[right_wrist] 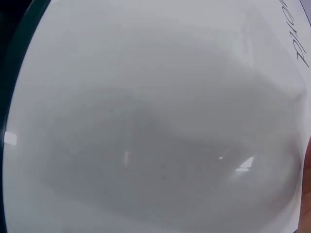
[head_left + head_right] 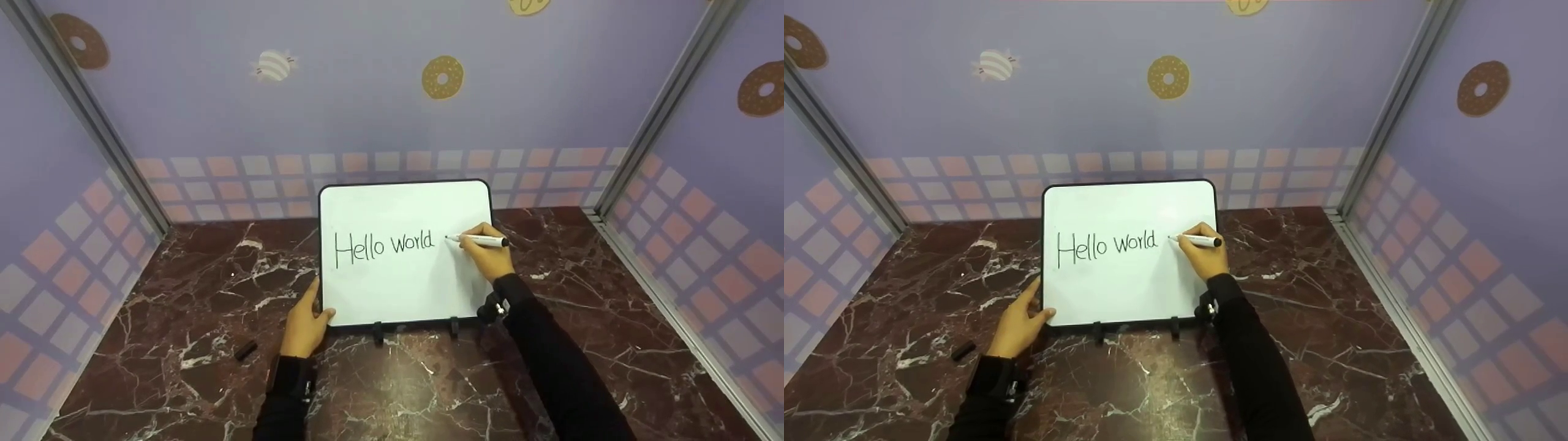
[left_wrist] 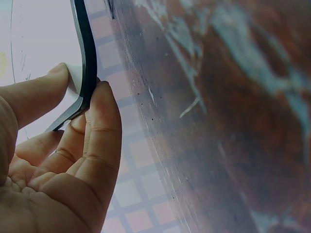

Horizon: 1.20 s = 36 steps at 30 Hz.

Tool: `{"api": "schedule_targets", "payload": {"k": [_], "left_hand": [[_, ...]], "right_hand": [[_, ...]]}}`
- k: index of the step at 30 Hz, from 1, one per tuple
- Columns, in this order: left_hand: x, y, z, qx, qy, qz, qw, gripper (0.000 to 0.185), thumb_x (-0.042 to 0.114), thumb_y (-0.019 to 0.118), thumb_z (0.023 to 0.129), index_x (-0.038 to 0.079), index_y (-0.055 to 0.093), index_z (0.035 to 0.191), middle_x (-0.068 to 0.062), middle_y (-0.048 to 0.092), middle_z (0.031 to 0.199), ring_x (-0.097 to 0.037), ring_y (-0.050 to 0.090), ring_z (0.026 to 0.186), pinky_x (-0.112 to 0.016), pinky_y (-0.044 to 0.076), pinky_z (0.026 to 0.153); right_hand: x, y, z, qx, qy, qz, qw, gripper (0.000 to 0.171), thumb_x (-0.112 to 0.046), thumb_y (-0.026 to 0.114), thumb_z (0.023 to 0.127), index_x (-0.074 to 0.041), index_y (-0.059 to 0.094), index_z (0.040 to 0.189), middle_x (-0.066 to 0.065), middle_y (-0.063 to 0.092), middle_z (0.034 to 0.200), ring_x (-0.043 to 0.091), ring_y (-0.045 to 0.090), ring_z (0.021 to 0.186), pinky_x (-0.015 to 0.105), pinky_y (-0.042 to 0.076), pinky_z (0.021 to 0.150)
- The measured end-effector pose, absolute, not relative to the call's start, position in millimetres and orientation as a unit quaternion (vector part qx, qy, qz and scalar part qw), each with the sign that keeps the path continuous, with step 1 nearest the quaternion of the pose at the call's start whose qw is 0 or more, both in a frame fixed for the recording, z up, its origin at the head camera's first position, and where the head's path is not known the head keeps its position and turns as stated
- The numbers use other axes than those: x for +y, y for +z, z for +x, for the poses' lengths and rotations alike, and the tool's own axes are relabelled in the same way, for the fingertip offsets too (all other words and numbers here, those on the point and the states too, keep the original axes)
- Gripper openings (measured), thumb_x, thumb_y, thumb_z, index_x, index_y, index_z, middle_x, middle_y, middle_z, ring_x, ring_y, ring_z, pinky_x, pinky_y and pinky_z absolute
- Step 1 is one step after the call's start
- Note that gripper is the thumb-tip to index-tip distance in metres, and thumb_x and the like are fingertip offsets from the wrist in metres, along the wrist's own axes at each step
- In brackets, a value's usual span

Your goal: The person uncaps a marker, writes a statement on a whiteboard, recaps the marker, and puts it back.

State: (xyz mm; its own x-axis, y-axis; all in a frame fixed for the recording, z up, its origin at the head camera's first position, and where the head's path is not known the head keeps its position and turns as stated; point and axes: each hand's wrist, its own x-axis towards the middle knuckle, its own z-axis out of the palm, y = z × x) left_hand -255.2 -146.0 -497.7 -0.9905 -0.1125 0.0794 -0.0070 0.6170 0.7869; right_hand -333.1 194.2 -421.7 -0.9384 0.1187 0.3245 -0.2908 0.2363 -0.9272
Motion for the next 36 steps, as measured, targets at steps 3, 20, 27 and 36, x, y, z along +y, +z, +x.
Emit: {"api": "schedule_targets", "payload": {"k": [3, 20, 27, 36], "left_hand": [[-145.8, -497.3, -255.3, -0.897, -0.437, 0.034, 0.061, 0.071, 0.009, 0.065, 0.092, 0.009, 0.031, 0.154, -0.027, 0.06, 0.12, -0.029, 0.059, 0.092, -0.049, 0.05, 0.086], [-146.0, -495.4, -256.5, -0.894, -0.442, 0.031, 0.062, 0.071, 0.009, 0.066, 0.092, 0.009, 0.032, 0.154, -0.024, 0.059, 0.114, -0.022, 0.056, 0.079, -0.039, 0.048, 0.076], [-146.5, -496.7, -256.0, -0.895, -0.441, 0.028, 0.063, 0.071, 0.009, 0.066, 0.092, 0.009, 0.032, 0.154, -0.025, 0.06, 0.115, -0.02, 0.052, 0.074, -0.037, 0.046, 0.074], [-146.1, -498.8, -256.3, -0.892, -0.445, 0.035, 0.073, 0.072, 0.009, 0.067, 0.09, 0.011, 0.033, 0.154, -0.025, 0.061, 0.116, -0.022, 0.057, 0.078, -0.041, 0.05, 0.079]], "right_hand": [[195.6, -423.0, -335.7, -0.772, 0.612, 0.049, 0.166, 0.007, -0.001, 0.068, 0.086, 0.006, 0.065, 0.083, -0.008, 0.068, 0.068, 0.004, 0.056, 0.06, 0.016, 0.044, 0.057], [197.5, -440.7, -363.3, -0.779, 0.594, 0.058, 0.19, 0.01, -0.011, 0.071, 0.087, -0.002, 0.067, 0.087, -0.011, 0.069, 0.074, 0.007, 0.059, 0.068, 0.019, 0.046, 0.061], [195.6, -441.1, -364.1, -0.779, 0.594, 0.054, 0.196, 0.011, -0.009, 0.071, 0.086, 0.001, 0.067, 0.087, -0.01, 0.069, 0.074, 0.004, 0.057, 0.065, 0.017, 0.044, 0.059], [186.4, -417.8, -340.3, -0.789, 0.581, 0.061, 0.189, 0.012, -0.002, 0.069, 0.086, 0.009, 0.066, 0.088, 0.003, 0.07, 0.075, 0.003, 0.054, 0.062, 0.016, 0.044, 0.057]]}}
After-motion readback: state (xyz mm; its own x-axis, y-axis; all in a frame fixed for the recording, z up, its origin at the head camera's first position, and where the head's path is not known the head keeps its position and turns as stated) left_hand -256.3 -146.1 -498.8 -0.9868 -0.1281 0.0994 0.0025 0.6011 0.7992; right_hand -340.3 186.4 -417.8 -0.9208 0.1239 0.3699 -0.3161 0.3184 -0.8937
